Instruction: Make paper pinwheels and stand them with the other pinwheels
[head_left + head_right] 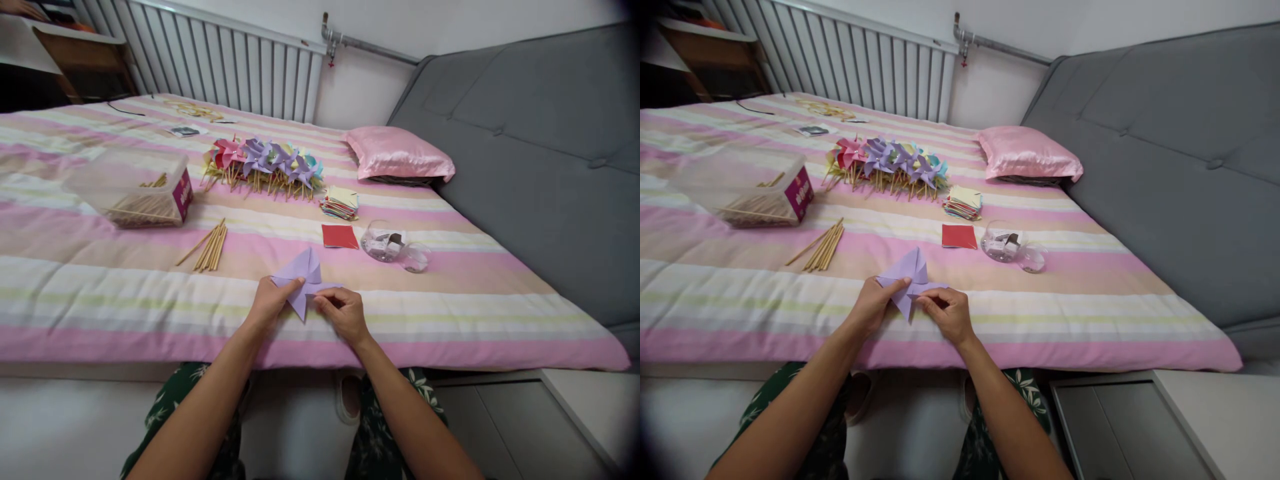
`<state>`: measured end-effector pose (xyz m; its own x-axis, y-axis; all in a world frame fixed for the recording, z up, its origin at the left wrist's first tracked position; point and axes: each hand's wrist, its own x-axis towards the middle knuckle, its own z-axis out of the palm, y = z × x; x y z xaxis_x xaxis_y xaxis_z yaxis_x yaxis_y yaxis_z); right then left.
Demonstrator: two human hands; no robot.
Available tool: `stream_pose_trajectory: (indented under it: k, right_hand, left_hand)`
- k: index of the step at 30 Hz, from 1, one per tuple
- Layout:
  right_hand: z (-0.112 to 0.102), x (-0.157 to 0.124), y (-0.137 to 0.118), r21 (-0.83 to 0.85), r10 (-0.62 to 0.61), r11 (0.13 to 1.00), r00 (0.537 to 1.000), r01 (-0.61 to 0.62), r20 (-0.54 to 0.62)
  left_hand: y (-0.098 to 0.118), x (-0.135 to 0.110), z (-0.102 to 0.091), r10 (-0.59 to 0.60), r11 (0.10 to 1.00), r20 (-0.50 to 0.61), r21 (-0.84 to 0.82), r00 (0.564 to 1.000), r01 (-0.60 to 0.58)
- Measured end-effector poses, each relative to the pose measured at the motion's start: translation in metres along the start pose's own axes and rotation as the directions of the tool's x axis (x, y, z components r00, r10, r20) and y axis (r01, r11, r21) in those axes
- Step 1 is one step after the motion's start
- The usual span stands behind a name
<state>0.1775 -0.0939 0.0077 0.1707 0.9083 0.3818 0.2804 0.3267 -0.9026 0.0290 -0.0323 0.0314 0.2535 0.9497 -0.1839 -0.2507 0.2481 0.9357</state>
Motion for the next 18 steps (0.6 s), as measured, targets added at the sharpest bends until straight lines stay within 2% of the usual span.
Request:
stream_pose_trajectory:
  k: [7,18]
  right_hand:
    - [0.0011,0.0002,-0.0015,0.049,0.066,0.997,0.998,-0.065,-0.014]
    - [0.0017,0.0020,-0.0033,0.080,0.104,0.992,0.994,-0.101,-0.026]
  left_hand:
    - [-0.0024,-0.0002,0.0007,0.015,0.999,-0.012,0.031,1.000,-0.014]
    - [-0.0099,0.0016,0.0005,0.075,0.990,-0.034,0.126,0.997,-0.071]
